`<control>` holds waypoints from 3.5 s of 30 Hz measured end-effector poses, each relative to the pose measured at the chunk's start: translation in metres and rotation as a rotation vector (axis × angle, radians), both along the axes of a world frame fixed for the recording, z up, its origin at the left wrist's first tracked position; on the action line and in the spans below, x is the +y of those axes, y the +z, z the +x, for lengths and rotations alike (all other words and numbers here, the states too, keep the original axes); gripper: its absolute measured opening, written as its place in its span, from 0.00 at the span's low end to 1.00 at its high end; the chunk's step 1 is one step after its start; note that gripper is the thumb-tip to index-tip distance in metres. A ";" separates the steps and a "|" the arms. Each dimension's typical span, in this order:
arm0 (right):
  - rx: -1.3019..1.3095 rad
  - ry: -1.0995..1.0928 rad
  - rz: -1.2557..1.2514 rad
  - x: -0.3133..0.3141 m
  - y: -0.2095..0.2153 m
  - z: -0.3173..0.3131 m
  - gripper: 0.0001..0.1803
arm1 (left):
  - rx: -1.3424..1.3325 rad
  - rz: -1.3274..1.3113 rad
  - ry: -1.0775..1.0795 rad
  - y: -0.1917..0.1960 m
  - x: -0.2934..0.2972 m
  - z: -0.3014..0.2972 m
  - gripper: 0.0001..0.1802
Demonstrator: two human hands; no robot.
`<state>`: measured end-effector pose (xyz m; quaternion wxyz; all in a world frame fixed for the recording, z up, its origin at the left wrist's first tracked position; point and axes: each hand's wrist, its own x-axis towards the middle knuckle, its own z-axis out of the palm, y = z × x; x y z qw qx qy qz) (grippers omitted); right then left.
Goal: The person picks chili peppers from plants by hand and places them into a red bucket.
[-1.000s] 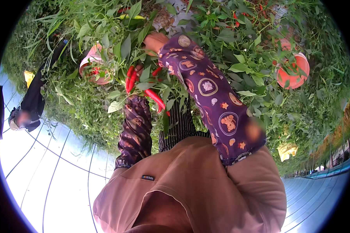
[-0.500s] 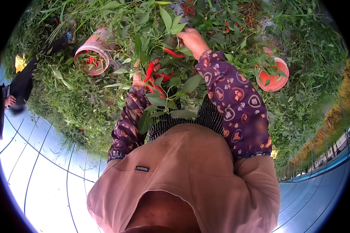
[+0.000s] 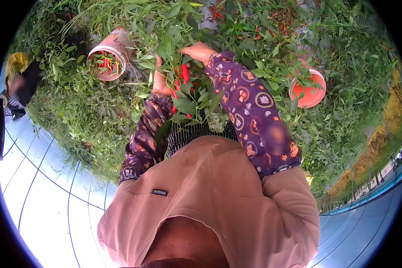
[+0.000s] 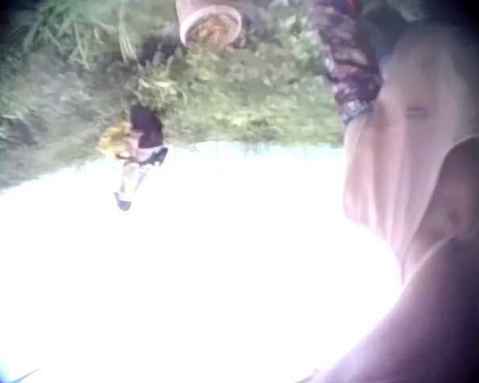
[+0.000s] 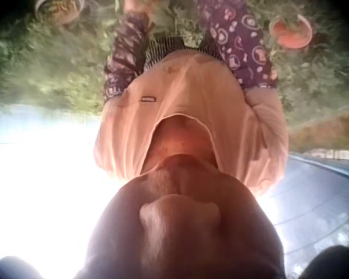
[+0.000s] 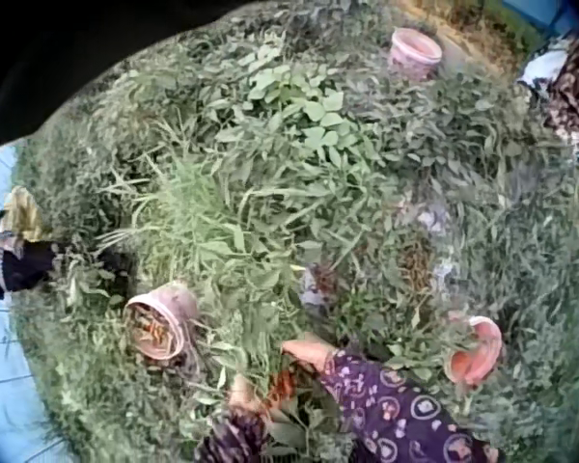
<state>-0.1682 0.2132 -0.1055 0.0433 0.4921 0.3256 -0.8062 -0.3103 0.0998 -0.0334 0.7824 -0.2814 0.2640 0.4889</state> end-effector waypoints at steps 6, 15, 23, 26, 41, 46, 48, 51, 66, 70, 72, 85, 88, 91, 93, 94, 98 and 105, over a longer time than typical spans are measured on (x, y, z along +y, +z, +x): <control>-0.056 -0.012 0.083 -0.035 0.063 0.027 0.17 | 0.200 0.072 0.021 0.049 -0.053 0.023 0.34; -0.076 0.049 -0.369 -0.062 0.147 0.053 0.20 | 0.272 0.280 -0.180 0.086 -0.086 0.008 0.25; 0.183 0.140 -0.245 -0.092 0.172 0.047 0.14 | 0.205 0.464 -0.166 0.093 -0.103 0.025 0.20; 0.099 0.174 -0.421 -0.090 0.134 0.049 0.17 | 0.328 0.382 -0.295 0.132 -0.072 0.029 0.19; 0.492 0.209 0.219 -0.016 0.216 0.067 0.25 | 0.372 0.268 -0.013 0.207 -0.002 0.035 0.22; 0.350 0.401 0.673 -0.005 0.222 0.052 0.36 | 0.390 0.294 -0.039 0.170 0.020 0.034 0.23; 0.308 0.393 0.707 -0.010 0.229 0.045 0.39 | 0.464 0.261 -0.052 0.199 0.029 0.040 0.23; 0.441 0.261 1.014 -0.017 0.222 0.045 0.41 | 0.500 0.169 0.027 0.216 0.043 0.051 0.24; 0.725 -0.335 0.023 -0.021 0.255 0.051 0.14 | 0.600 0.581 -0.100 0.229 -0.004 0.016 0.37; 0.765 -0.458 -0.268 -0.016 0.267 0.068 0.15 | 0.601 0.638 -0.147 0.256 -0.022 -0.001 0.43; 0.587 -0.530 -0.297 -0.006 0.227 0.074 0.19 | 0.557 0.601 -0.197 0.260 -0.025 -0.002 0.37; 0.516 -0.068 0.752 -0.015 0.319 0.039 0.27 | 1.977 1.109 -0.325 0.309 0.028 0.031 0.72; 0.258 0.018 1.288 -0.028 0.277 0.047 0.31 | 1.822 1.076 -0.268 0.285 0.037 0.035 0.74; 0.041 0.162 1.429 -0.036 0.311 0.050 0.24 | 1.781 1.029 -0.327 0.286 0.034 0.037 0.68; -0.027 0.175 1.381 -0.039 0.314 0.055 0.21 | 1.875 1.050 -0.335 0.283 0.040 0.035 0.58; -0.022 0.170 1.363 -0.040 0.314 0.057 0.20 | 1.907 1.107 -0.350 0.290 0.042 0.036 0.53; -0.022 0.149 1.295 -0.041 0.313 0.055 0.18 | 2.291 1.197 -0.267 0.273 0.040 0.037 0.24; 0.144 0.385 1.346 -0.039 0.295 0.060 0.18 | 2.533 1.572 -0.198 0.298 0.043 0.031 0.11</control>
